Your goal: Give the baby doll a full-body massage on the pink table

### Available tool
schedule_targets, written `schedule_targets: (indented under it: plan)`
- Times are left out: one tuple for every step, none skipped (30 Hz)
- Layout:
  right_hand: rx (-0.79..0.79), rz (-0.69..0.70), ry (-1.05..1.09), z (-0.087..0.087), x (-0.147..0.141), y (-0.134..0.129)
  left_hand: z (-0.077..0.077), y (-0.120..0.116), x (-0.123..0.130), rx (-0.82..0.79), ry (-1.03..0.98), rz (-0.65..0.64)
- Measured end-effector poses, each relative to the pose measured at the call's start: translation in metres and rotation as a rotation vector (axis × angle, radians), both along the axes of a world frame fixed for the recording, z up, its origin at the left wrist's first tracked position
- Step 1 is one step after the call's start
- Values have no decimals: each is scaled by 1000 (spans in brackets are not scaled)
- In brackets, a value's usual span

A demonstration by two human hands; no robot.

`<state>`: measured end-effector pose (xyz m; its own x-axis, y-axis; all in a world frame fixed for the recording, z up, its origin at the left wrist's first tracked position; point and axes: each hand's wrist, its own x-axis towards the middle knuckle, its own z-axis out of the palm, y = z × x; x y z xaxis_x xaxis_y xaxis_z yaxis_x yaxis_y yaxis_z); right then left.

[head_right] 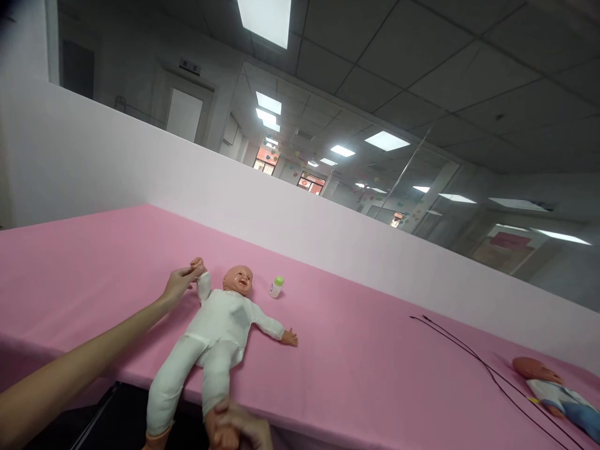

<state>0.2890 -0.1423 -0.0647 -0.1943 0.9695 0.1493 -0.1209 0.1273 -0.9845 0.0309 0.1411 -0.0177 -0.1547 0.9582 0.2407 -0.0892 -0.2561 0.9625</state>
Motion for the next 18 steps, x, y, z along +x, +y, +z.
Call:
schedule_targets:
  plan:
    - [20, -31, 10, 12, -4, 8, 2, -3, 7, 31, 34, -23]
    - [42, -74, 22, 24, -9, 18, 4, -7, 14, 59, 65, -47]
    - [61, -142, 22, 37, -14, 32, 4, -11, 22, 89, 105, -83]
    - [52, -202, 30, 48, -21, 47, 3, -16, 29, 118, 164, -129]
    - [22, -243, 50, 57, -28, 63, 1, -21, 35, 147, 239, -174]
    - [-25, -278, 84, 64, -34, 78, -3, -26, 41, 174, 321, -201]
    - [-60, -312, 142, 67, -39, 91, -8, -30, 44, 199, 399, -209]
    - [-87, -338, 202, 68, -43, 101, -13, -34, 46, 218, 460, -204]
    - [-98, -355, 255, 66, -45, 106, -17, -37, 47, 226, 490, -193]
    - [-95, -359, 290, 62, -45, 107, -20, -37, 46, 221, 478, -192]
    - [-79, -343, 298, 56, -44, 102, -22, -36, 44, 204, 427, -205]
    - [-53, -307, 286, 50, -41, 94, -22, -32, 42, 178, 354, -223]
    - [-24, -248, 261, 43, -38, 83, -20, -27, 40, 150, 271, -232]
    - [-2, -169, 228, 37, -35, 70, -18, -21, 37, 126, 189, -218]
    - [5, -82, 193, 31, -32, 56, -15, -13, 35, 108, 120, -182]
    - [-6, 6, 150, 26, -30, 43, -13, -6, 33, 96, 69, -129]
    - [-33, 72, 99, 21, -29, 32, -12, 0, 30, 90, 38, -67]
    - [-66, 118, 50, 18, -28, 23, -13, 6, 28, 87, 20, -3]
